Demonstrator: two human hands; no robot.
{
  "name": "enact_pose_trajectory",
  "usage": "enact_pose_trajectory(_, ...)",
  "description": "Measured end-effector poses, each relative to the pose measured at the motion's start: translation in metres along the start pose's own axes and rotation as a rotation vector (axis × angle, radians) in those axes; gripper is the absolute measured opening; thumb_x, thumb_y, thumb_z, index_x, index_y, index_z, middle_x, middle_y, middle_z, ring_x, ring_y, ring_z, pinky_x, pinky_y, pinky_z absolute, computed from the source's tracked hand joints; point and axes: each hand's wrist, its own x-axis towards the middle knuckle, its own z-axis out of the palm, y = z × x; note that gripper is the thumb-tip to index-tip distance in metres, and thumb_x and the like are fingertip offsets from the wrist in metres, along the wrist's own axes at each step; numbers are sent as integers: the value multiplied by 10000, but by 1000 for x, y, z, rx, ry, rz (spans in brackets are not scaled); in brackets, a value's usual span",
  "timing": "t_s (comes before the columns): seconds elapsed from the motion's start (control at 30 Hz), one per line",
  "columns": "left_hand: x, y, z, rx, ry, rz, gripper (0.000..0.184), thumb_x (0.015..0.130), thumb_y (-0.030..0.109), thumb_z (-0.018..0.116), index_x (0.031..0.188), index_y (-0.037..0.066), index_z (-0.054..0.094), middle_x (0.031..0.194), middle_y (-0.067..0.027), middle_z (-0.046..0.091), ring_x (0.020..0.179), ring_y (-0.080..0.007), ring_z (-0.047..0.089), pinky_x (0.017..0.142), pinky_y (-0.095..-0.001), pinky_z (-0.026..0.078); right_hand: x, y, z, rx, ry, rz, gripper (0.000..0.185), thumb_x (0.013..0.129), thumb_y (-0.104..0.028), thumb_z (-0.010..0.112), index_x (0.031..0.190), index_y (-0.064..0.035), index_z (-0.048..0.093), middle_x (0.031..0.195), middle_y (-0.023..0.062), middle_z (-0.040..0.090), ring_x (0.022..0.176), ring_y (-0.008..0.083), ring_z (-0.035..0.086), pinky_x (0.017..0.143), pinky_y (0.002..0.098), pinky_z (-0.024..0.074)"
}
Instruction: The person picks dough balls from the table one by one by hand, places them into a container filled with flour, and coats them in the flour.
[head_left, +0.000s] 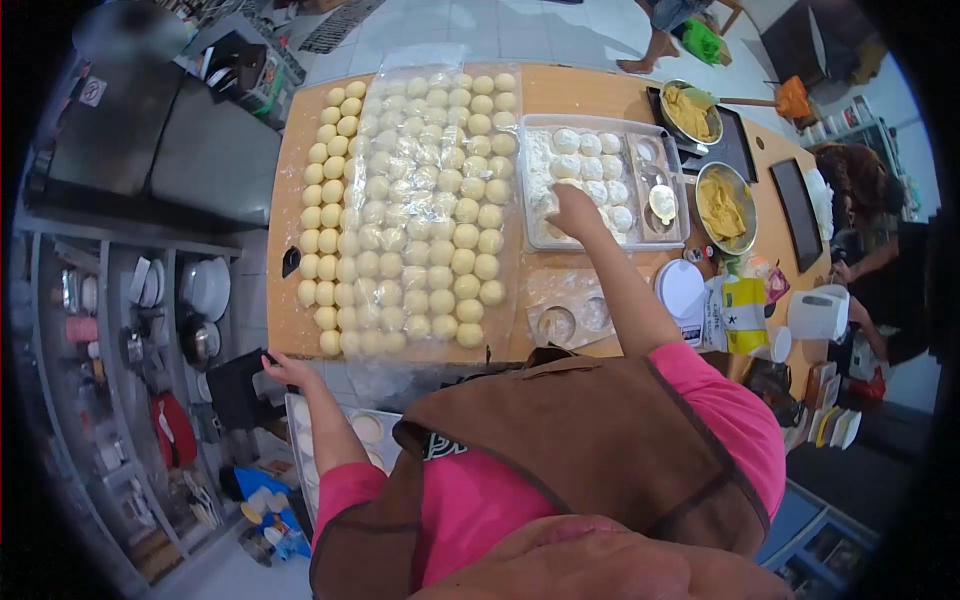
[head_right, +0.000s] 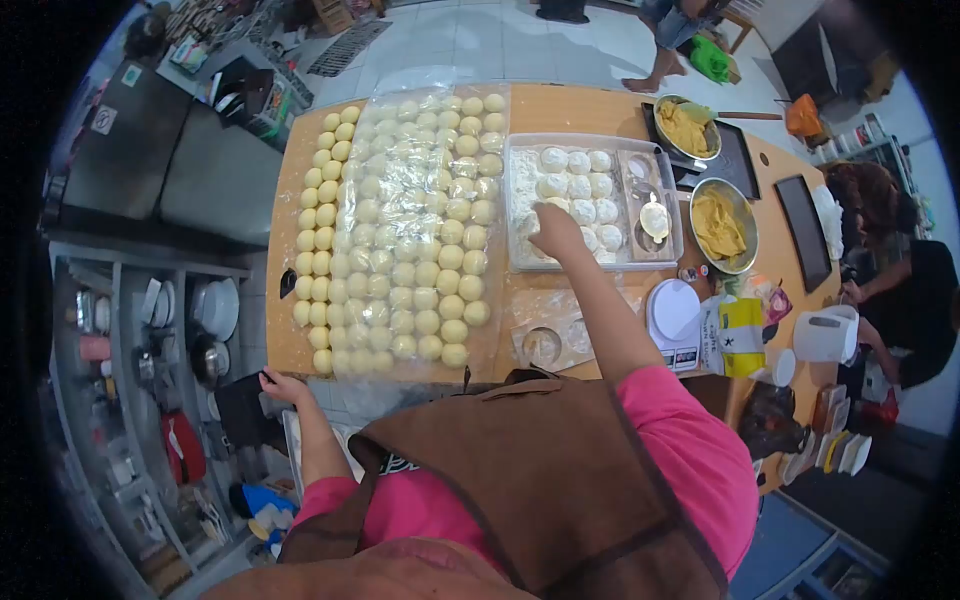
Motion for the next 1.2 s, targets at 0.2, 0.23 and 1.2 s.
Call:
enact_pose_trajectory(0.2, -102, 32, -74, -255, -104, 22, 519, 950, 332, 476, 1321, -15, 371, 1362, -180, 374, 1246, -280, 354, 1050, -385, 261, 44, 2, 20, -113, -290, -227, 561, 631, -136, 765, 1134, -31, 541, 1133, 196, 540, 1066, 356, 532, 908, 418, 450)
enact_pose_trajectory(0.23, -123, 39, -87, -248, -119, 34, 508, 955, 318, 467, 1324, -16, 362, 1370, -177, 361, 1252, -278, 344, 1054, -384, 256, 46, 4, 26, -151, -249, -220, 477, 644, -117, 739, 1082, -25, 572, 1124, 188, 555, 1040, 358, 547, 892, 417, 458)
enact_pose_trajectory(1.2, -332, 22, -210, -161, -243, -37, 503, 917, 244, 518, 1330, 10, 353, 1337, -153, 369, 1162, -240, 403, 939, -346, 354, 46, 69, 6, 18, -495, -510, 512, 609, -239, 799, 1026, -28, 589, 1040, 174, 613, 980, 322, 580, 837, 384, 459)
